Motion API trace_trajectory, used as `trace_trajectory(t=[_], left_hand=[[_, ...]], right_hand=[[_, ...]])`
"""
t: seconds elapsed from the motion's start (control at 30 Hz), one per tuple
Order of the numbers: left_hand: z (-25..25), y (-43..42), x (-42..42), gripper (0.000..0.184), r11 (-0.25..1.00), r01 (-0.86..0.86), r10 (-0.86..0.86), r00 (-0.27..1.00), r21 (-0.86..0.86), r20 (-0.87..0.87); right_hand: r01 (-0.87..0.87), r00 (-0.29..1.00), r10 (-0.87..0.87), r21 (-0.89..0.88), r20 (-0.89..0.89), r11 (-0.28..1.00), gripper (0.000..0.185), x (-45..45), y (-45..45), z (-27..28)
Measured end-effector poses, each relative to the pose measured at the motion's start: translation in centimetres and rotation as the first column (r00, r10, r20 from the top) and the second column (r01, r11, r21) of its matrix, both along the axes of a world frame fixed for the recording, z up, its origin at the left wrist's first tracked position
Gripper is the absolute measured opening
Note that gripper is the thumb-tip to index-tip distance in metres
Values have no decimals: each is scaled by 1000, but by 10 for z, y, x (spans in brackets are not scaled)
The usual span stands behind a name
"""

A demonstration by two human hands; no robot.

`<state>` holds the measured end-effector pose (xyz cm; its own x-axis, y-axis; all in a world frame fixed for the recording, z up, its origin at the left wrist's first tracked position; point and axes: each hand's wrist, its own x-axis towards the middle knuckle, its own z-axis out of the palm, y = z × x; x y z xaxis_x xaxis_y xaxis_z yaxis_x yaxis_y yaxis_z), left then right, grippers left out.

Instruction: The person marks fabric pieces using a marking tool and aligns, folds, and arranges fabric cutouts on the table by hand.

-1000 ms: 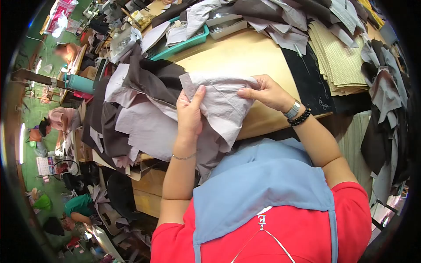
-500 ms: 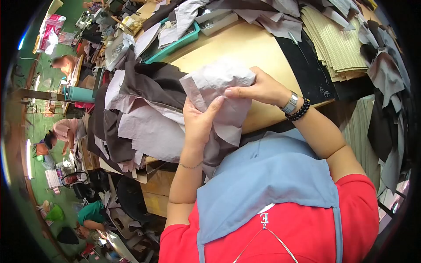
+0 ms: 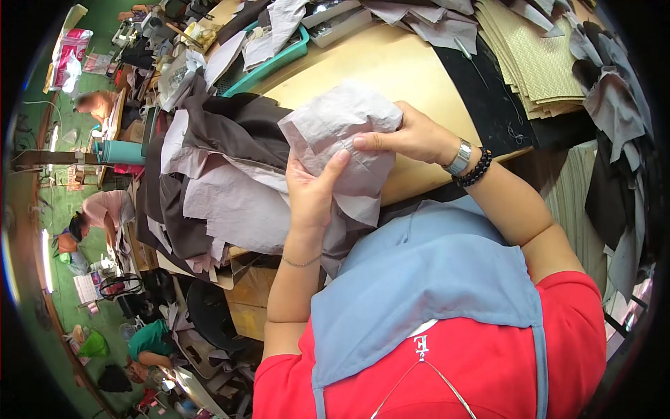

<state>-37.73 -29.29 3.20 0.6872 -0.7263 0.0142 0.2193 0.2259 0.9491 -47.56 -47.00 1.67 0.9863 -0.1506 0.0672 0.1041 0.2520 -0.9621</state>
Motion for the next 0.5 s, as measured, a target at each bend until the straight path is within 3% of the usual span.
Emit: trace_trajectory(t=[0.23, 0.33, 0.43, 0.5], left_hand=[[-3, -10, -3, 52, 998, -43, 34, 973, 35, 227], [-5, -12, -4, 52, 994, -60, 25, 937, 92, 349], [-11, -13, -6, 52, 998, -53, 42, 953, 29, 301], [-10, -11, -7, 54, 998, -38, 25, 963, 43, 270]], right_hand=[[44, 998, -42, 46, -35, 998, 42, -3, 7, -5], [154, 985, -152, -14, 76, 988, 41, 1, 13, 0], [76, 996, -76, 13, -56, 997, 39, 2, 4, -3], [78, 997, -77, 57, -26, 995, 38, 2, 8, -1]])
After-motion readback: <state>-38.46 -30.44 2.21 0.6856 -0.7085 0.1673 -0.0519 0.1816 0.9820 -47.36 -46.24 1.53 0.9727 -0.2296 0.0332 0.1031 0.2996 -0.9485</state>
